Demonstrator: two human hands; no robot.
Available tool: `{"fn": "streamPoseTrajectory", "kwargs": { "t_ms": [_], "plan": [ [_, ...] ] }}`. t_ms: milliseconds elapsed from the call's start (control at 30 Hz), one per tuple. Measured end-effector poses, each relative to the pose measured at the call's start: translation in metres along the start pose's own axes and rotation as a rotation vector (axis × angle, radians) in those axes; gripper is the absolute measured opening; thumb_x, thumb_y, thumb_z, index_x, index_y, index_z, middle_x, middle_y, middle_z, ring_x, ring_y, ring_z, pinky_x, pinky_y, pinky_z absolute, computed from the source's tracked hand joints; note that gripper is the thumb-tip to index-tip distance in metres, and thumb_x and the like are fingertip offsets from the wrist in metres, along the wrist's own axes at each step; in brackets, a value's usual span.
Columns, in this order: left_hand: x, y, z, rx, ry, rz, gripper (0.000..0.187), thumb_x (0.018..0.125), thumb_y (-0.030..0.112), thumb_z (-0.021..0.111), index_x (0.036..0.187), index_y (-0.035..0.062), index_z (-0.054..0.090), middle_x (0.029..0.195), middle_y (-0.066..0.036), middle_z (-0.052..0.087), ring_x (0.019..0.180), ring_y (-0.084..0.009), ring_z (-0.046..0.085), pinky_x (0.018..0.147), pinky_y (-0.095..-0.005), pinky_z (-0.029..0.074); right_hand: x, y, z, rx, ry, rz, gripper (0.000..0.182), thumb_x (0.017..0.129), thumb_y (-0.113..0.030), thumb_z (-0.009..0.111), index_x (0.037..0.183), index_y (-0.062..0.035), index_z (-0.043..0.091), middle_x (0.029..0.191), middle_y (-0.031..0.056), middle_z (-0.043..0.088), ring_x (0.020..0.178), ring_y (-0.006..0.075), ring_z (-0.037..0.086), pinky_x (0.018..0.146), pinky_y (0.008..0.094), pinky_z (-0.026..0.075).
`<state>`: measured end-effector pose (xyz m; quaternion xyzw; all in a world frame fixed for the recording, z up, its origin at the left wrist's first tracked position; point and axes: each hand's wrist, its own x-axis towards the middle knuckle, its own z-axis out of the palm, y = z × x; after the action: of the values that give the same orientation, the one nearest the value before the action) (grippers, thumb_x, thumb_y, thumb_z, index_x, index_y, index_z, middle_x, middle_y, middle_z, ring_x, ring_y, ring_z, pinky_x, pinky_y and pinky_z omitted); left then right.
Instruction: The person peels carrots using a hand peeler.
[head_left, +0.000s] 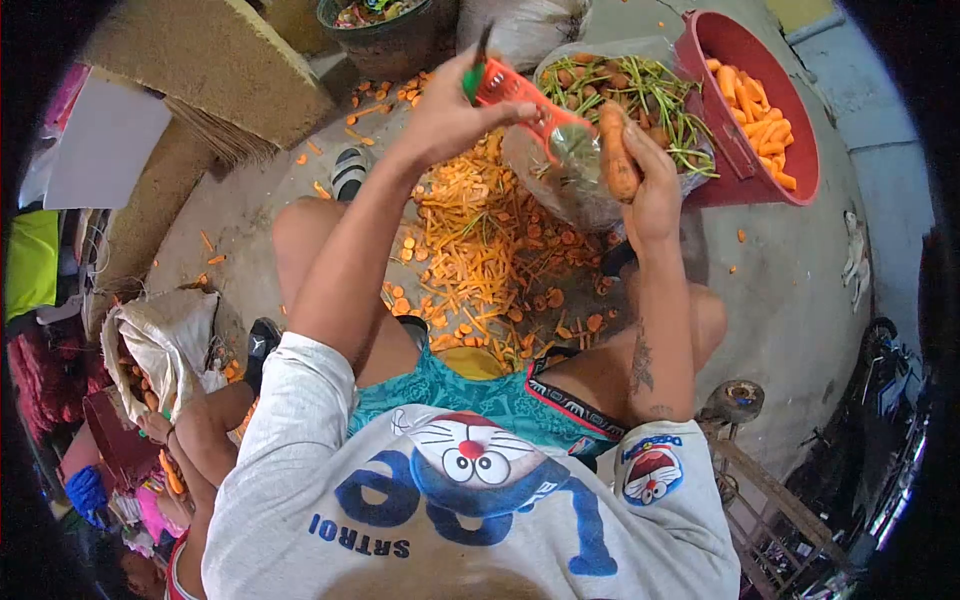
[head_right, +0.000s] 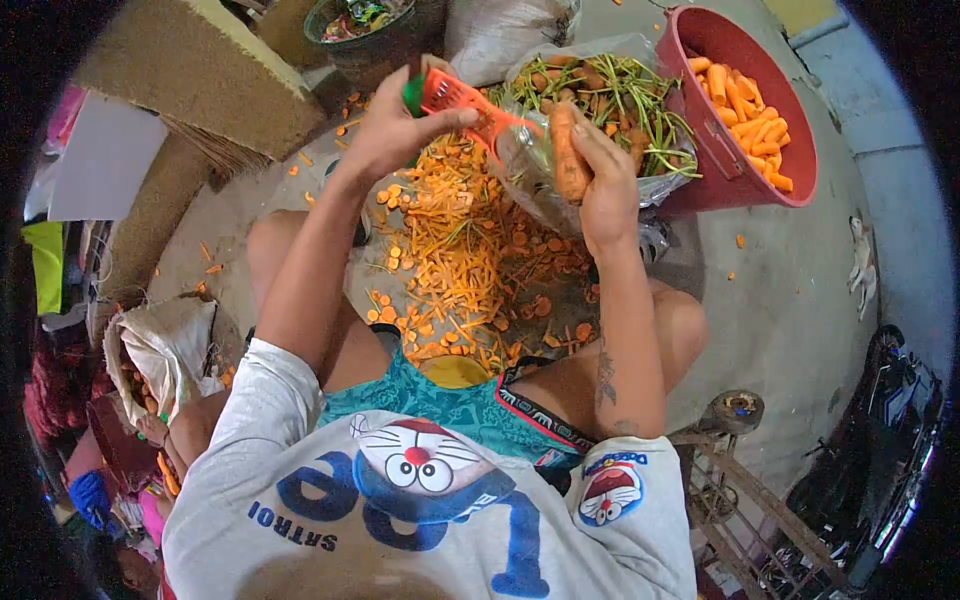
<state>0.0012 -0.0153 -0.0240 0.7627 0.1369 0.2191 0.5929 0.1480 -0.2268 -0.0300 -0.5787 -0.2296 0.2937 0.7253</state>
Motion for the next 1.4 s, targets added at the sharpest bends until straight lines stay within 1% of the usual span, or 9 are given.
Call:
{"fn": "streamPoseTrajectory", "kwargs": {
  "t_ms": [33,200,467,667,867,1033,1200,1267,1400],
  "plan": [
    [0.0,0.003,-0.001,-0.025,0.006,0.021,0.051,0.078,0.028,0.09,0.11,0.0044,0.058,0.096,-0.002,0.067,0.086,-0.0115,0.064,0.077,-0.0308,0.053,-0.004,-0.003,0.006,0.103,-0.066,0.035,0.044,0.103,-0.013,0.049,0.139,0.0127,0.054,0.142,0.0185,0.058,0.131,0.0213,0.056,0.114,0.0318,0.038],
    [-0.015,0.012,0.03,0.096,-0.015,0.337,0.05,0.074,0.021,0.094,0.105,0.0076,0.057,0.091,0.004,0.06,0.083,-0.0062,0.057,0.073,-0.0247,0.049,-0.006,0.0,0.013,0.154,-0.099,0.163,0.044,0.103,-0.012,0.049,0.138,0.0122,0.054,0.139,0.019,0.06,0.127,0.022,0.059,0.112,0.0323,0.042],
    [0.017,-0.014,-0.032,0.062,0.303,0.163,0.044,0.074,0.018,0.091,0.101,0.0034,0.058,0.087,-0.002,0.068,0.079,-0.0114,0.064,0.075,-0.0298,0.054,-0.01,-0.018,0.004,0.231,-0.235,0.267,0.045,0.102,-0.016,0.052,0.139,0.0092,0.055,0.133,0.015,0.065,0.118,0.0195,0.064,0.103,0.0313,0.048],
    [-0.012,0.016,0.021,0.06,0.018,0.278,0.044,0.071,0.014,0.089,0.105,0.0046,0.062,0.086,-0.001,0.067,0.08,-0.0091,0.061,0.075,-0.0294,0.054,-0.013,-0.014,0.01,0.153,-0.205,0.136,0.044,0.1,-0.015,0.054,0.137,0.0086,0.058,0.131,0.0141,0.066,0.116,0.0183,0.065,0.102,0.0306,0.049],
    [0.009,-0.006,-0.013,0.204,0.344,0.147,0.045,0.072,0.026,0.091,0.09,0.0019,0.058,0.085,-0.003,0.068,0.077,-0.0119,0.065,0.072,-0.031,0.054,-0.011,-0.017,0.006,0.257,-0.14,0.256,0.044,0.1,-0.015,0.055,0.136,0.0096,0.059,0.132,0.0156,0.066,0.118,0.0199,0.064,0.106,0.0309,0.046],
    [-0.013,0.022,0.02,0.169,0.094,0.36,0.048,0.07,0.028,0.093,0.093,0.0028,0.058,0.085,-0.004,0.067,0.079,-0.0124,0.065,0.071,-0.0314,0.054,-0.017,-0.015,0.013,0.123,-0.179,0.098,0.046,0.101,-0.017,0.053,0.139,0.0089,0.056,0.128,0.014,0.067,0.108,0.0158,0.066,0.094,0.0273,0.051],
    [0.014,-0.015,-0.025,-0.042,0.334,0.138,0.052,0.067,0.024,0.095,0.101,0.0052,0.061,0.088,-0.004,0.066,0.083,-0.0117,0.065,0.075,-0.0318,0.055,-0.018,-0.018,0.018,0.163,-0.121,0.229,0.047,0.099,-0.015,0.054,0.137,0.0121,0.057,0.133,0.0169,0.065,0.123,0.0203,0.061,0.111,0.0308,0.041],
    [-0.006,0.0,0.011,0.06,0.236,0.326,0.041,0.074,0.006,0.088,0.102,0.0074,0.058,0.087,0.002,0.063,0.08,-0.0069,0.06,0.073,-0.028,0.052,-0.012,-0.012,0.016,0.149,-0.128,0.144,0.047,0.099,-0.015,0.054,0.137,0.0117,0.057,0.133,0.0164,0.065,0.123,0.0199,0.061,0.11,0.0306,0.042],
    [-0.013,0.016,0.017,0.043,0.019,0.249,0.042,0.074,0.005,0.088,0.103,0.007,0.058,0.086,0.002,0.065,0.079,-0.008,0.062,0.073,-0.0277,0.053,-0.017,-0.016,0.017,0.077,-0.203,0.044,0.047,0.099,-0.015,0.054,0.138,0.011,0.056,0.133,0.0156,0.065,0.123,0.0191,0.061,0.109,0.0292,0.042]
  ]
}}
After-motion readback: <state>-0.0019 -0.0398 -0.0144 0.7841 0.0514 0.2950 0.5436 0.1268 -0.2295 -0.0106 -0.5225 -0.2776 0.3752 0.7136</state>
